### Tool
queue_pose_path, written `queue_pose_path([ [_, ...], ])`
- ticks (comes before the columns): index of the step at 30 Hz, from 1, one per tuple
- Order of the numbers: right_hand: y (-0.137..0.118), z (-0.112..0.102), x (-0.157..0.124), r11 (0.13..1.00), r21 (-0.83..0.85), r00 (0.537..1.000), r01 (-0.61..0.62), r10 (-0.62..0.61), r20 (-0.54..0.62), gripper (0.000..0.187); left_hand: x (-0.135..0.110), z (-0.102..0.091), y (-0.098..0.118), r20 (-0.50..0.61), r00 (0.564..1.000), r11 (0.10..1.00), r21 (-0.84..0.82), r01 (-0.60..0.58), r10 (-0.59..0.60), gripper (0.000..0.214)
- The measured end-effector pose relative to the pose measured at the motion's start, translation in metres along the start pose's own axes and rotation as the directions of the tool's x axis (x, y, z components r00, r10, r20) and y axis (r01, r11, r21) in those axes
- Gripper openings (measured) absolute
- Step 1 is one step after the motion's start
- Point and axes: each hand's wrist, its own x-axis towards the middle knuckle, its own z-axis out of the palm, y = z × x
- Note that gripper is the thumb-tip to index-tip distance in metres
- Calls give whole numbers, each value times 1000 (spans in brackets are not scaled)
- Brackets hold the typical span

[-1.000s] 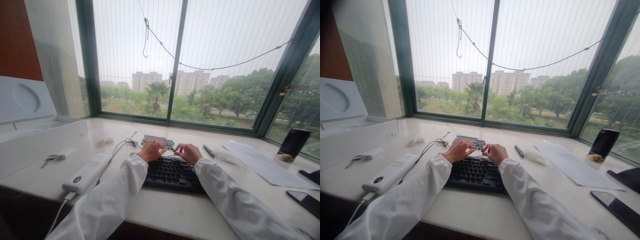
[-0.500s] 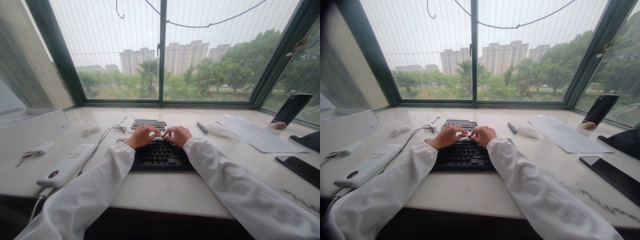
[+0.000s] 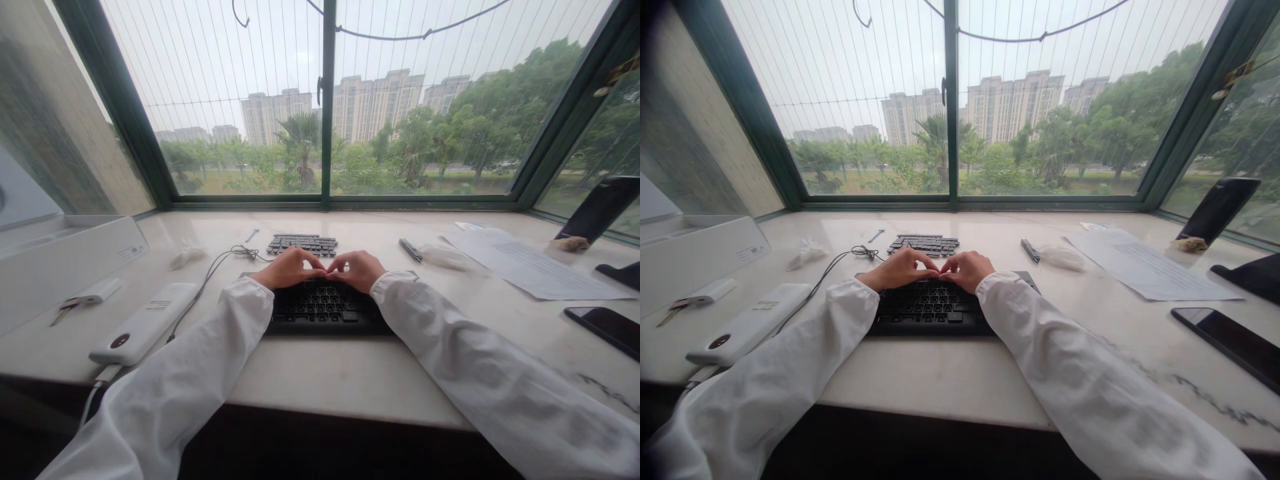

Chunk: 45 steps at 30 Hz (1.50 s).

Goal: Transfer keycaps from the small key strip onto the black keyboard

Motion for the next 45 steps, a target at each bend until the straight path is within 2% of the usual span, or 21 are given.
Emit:
queue_pose_path([
  [5, 3, 2, 0, 1000, 17, 1000, 17, -17, 1, 25, -1, -3, 3, 42, 999, 1000, -31, 2, 0, 27],
  [12, 4, 1, 0, 1000, 3, 1000, 13, -13, 9, 27, -1, -3, 1, 45, 999, 999, -40, -18, 20, 28],
  [45, -1, -2, -3, 998, -45, 999, 37, -37, -12, 17, 0, 0, -1, 2, 999, 999, 0, -46, 46, 23],
])
